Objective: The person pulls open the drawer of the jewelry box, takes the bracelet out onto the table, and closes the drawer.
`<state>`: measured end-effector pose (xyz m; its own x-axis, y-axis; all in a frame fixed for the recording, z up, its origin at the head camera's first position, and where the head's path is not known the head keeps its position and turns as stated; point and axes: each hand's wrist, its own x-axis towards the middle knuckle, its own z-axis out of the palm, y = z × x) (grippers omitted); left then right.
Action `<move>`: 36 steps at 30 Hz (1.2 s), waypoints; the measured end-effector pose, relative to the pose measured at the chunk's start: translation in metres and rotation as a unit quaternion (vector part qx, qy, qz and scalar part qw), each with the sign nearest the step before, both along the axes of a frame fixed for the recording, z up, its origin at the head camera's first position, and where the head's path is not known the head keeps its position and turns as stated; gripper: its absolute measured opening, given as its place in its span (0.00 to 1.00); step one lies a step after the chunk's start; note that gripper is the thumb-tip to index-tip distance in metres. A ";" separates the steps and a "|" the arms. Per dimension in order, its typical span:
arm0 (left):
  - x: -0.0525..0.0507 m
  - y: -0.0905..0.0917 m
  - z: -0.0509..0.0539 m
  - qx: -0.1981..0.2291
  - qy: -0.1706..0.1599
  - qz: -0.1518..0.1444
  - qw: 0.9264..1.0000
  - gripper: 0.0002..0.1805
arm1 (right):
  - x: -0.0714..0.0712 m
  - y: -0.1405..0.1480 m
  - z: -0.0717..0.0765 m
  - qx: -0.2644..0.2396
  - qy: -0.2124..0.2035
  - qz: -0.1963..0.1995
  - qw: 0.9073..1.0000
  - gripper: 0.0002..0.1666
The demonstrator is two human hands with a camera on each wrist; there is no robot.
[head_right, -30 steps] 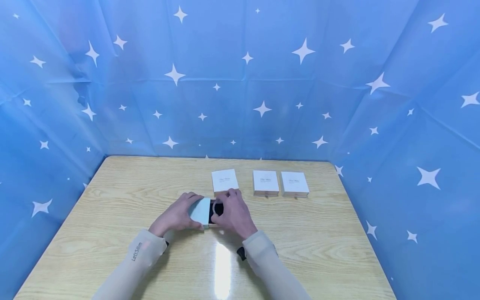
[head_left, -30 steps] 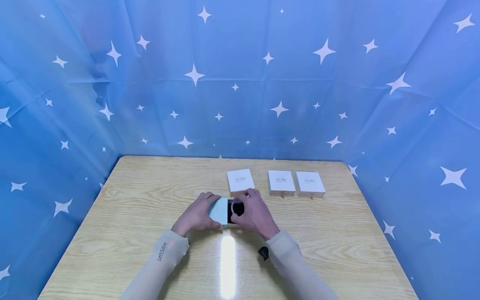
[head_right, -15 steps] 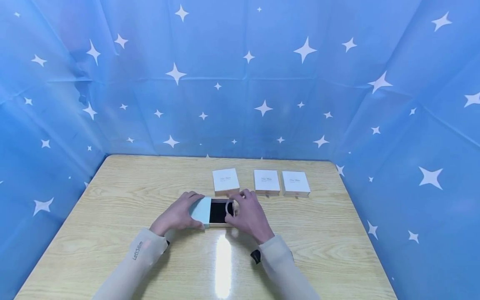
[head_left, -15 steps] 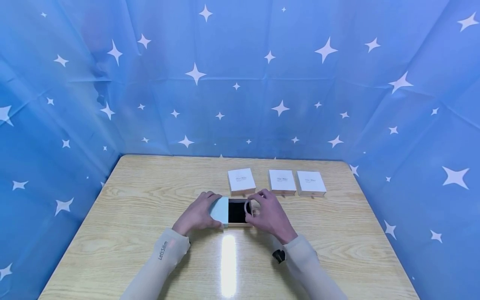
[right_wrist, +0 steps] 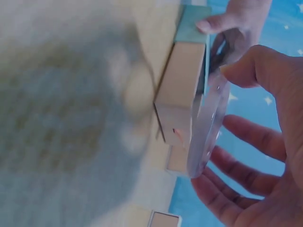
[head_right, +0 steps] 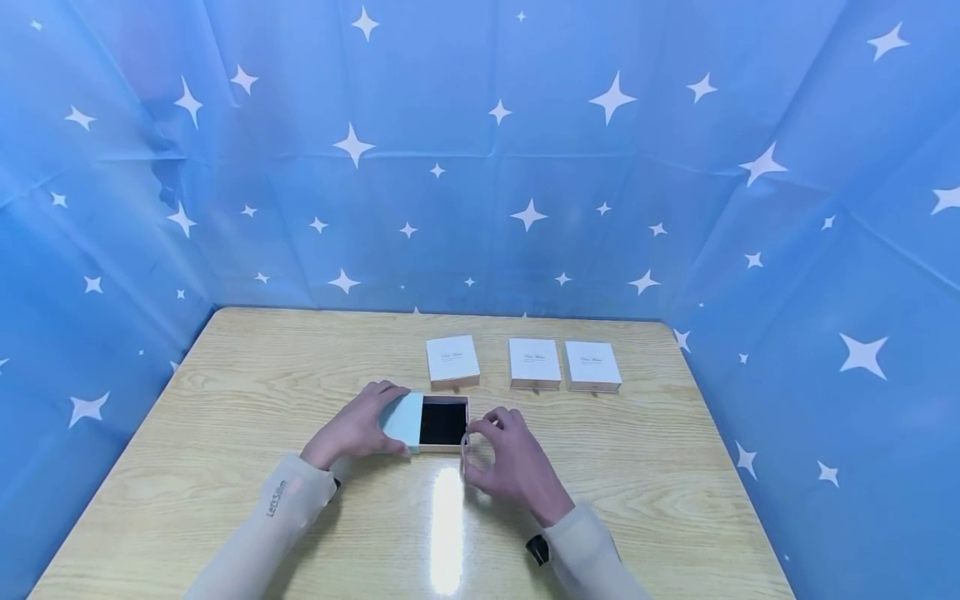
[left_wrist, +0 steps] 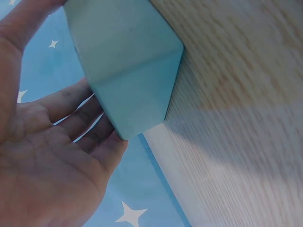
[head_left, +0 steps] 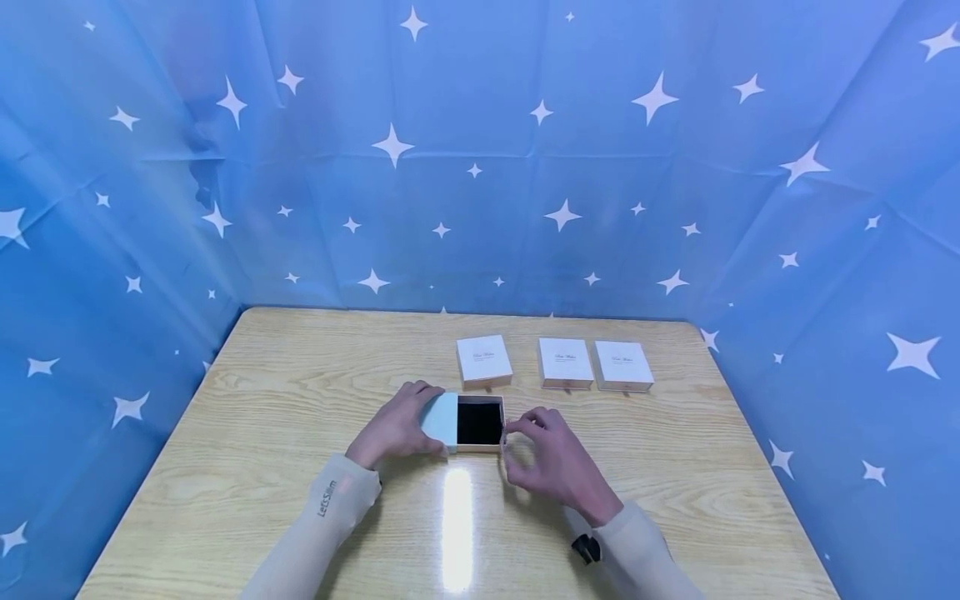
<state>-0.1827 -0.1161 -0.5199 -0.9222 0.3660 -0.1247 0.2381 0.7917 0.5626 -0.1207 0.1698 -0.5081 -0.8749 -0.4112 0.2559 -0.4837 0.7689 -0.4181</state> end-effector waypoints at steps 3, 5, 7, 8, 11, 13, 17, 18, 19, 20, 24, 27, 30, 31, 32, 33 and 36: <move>0.000 0.000 0.000 0.001 0.000 -0.001 1.000 0.56 | 0.007 0.000 -0.003 0.006 0.017 0.023 1.000 0.24; 0.000 0.000 0.000 0.001 -0.001 -0.002 1.000 0.56 | 0.012 0.000 -0.004 0.009 0.028 0.039 0.999 0.24; 0.000 -0.001 0.000 0.001 -0.004 -0.002 1.000 0.56 | 0.015 0.000 -0.007 0.011 0.039 0.059 0.997 0.24; 0.001 -0.001 0.000 0.002 -0.004 -0.003 1.000 0.56 | 0.017 0.000 -0.008 0.013 0.041 0.066 0.997 0.24; 0.001 -0.001 0.000 0.003 -0.005 -0.004 1.000 0.56 | 0.023 0.001 -0.011 0.026 0.034 0.079 0.996 0.25; 0.001 -0.001 0.000 0.005 -0.004 -0.005 1.000 0.56 | 0.026 0.002 -0.013 0.039 0.020 0.083 0.996 0.25; 0.001 -0.001 0.000 0.004 -0.003 -0.006 1.000 0.56 | 0.031 0.003 -0.016 0.058 -0.015 0.086 0.995 0.25; 0.001 -0.001 0.000 0.003 -0.003 -0.005 1.000 0.56 | 0.031 0.004 -0.016 0.061 -0.023 0.086 0.994 0.26; 0.001 -0.001 0.000 0.002 -0.004 -0.005 1.000 0.56 | 0.031 0.004 -0.017 0.063 -0.030 0.087 0.994 0.26; 0.000 -0.001 0.000 0.001 -0.004 -0.005 1.000 0.56 | 0.032 0.005 -0.018 0.064 -0.036 0.088 0.993 0.26; 0.001 -0.001 0.000 0.001 -0.005 -0.003 1.000 0.56 | 0.032 0.006 -0.021 0.066 -0.048 0.097 0.992 0.26; 0.001 -0.001 0.000 0.001 -0.006 -0.002 1.000 0.56 | 0.032 0.007 -0.022 0.067 -0.052 0.101 0.991 0.26; 0.001 -0.001 0.000 0.002 -0.008 -0.001 1.000 0.56 | 0.032 0.007 -0.023 0.066 -0.059 0.099 0.991 0.25; 0.001 -0.001 0.000 0.003 -0.007 -0.002 1.000 0.56 | 0.032 0.007 -0.023 0.065 -0.060 0.099 0.991 0.25; 0.001 -0.001 0.000 0.003 -0.007 -0.002 1.000 0.56 | 0.032 0.007 -0.023 0.065 -0.062 0.099 0.991 0.25; 0.001 -0.001 0.000 0.004 -0.007 -0.002 1.000 0.56 | 0.032 0.007 -0.023 0.064 -0.064 0.098 0.991 0.25; 0.001 -0.001 0.000 0.006 -0.004 -0.002 1.000 0.56 | 0.032 0.008 -0.023 0.060 -0.071 0.100 0.991 0.26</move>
